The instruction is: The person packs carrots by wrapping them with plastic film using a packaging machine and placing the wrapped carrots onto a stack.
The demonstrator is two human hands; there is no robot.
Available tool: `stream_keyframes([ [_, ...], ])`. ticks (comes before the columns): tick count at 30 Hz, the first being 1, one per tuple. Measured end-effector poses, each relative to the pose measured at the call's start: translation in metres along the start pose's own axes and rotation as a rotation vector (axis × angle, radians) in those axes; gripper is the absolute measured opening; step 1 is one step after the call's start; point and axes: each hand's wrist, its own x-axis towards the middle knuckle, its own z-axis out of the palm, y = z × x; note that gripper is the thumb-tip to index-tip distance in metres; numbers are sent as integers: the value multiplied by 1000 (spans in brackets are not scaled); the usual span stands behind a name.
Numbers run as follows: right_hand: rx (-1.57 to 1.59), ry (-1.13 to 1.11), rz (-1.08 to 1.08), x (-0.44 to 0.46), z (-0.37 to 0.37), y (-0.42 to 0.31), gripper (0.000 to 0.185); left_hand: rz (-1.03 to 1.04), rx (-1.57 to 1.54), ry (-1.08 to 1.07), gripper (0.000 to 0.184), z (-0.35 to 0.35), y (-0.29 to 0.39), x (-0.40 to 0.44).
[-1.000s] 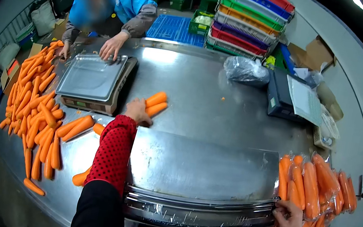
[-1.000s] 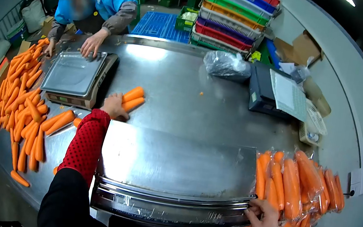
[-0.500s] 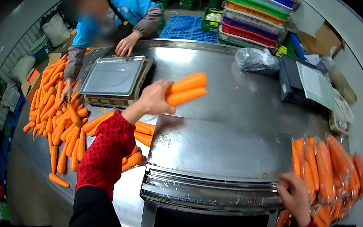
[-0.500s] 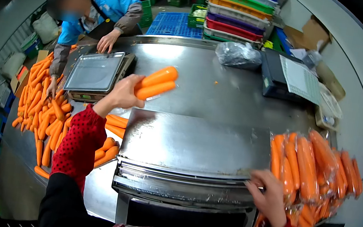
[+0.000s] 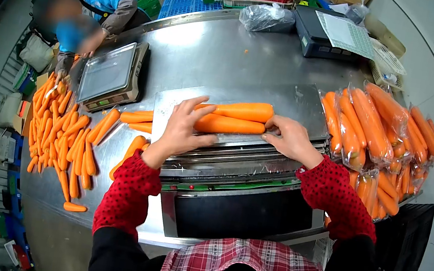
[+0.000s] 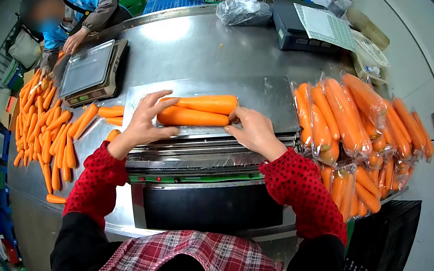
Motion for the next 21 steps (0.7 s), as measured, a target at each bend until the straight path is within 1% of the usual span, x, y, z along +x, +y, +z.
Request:
stream_keyframes([
  [2,-18,-13,24,1,-3,-2,24,-116,-154,-5,60,6,-13,-25],
  [3,9,-32,61,3,-2,0,24,-86,-128,56,51,8,-11,-30],
  [4,34,-54,98,6,-1,1,24,-86,-124,59,51,8,-9,-29],
  [7,-6,-44,23,9,-2,1,25,-203,-140,58,51,14,-9,-25],
  [9,-49,-65,-15,9,-7,-6,26,-266,-249,19,49,12,-18,-21],
  [10,-136,-24,-23,10,-11,-14,28,-306,-301,-8,47,11,-21,-20],
  [11,-220,20,-31,12,-13,-21,30,-298,-280,22,43,12,-22,-20],
  [12,-222,17,-34,15,-11,-25,30,-301,-280,25,43,14,-23,-22],
  [14,-375,282,-362,26,0,-33,30,-418,-405,-24,44,18,-27,-22],
  [15,-338,300,-419,32,10,-32,32,-401,-419,2,41,20,-27,-22],
  [16,-332,309,-415,35,20,-28,32,-395,-412,-5,41,22,-27,-23],
  [18,-264,298,-373,46,36,-19,30,-415,-388,-22,39,23,-28,-24],
  [19,-161,255,-327,50,37,-10,24,-444,-426,-20,37,21,-26,-22],
  [20,-161,252,-334,56,36,-1,24,-431,-410,-49,36,16,-23,-21],
  [21,-39,181,-271,60,34,9,22,-419,-376,-17,34,17,-23,-21],
])
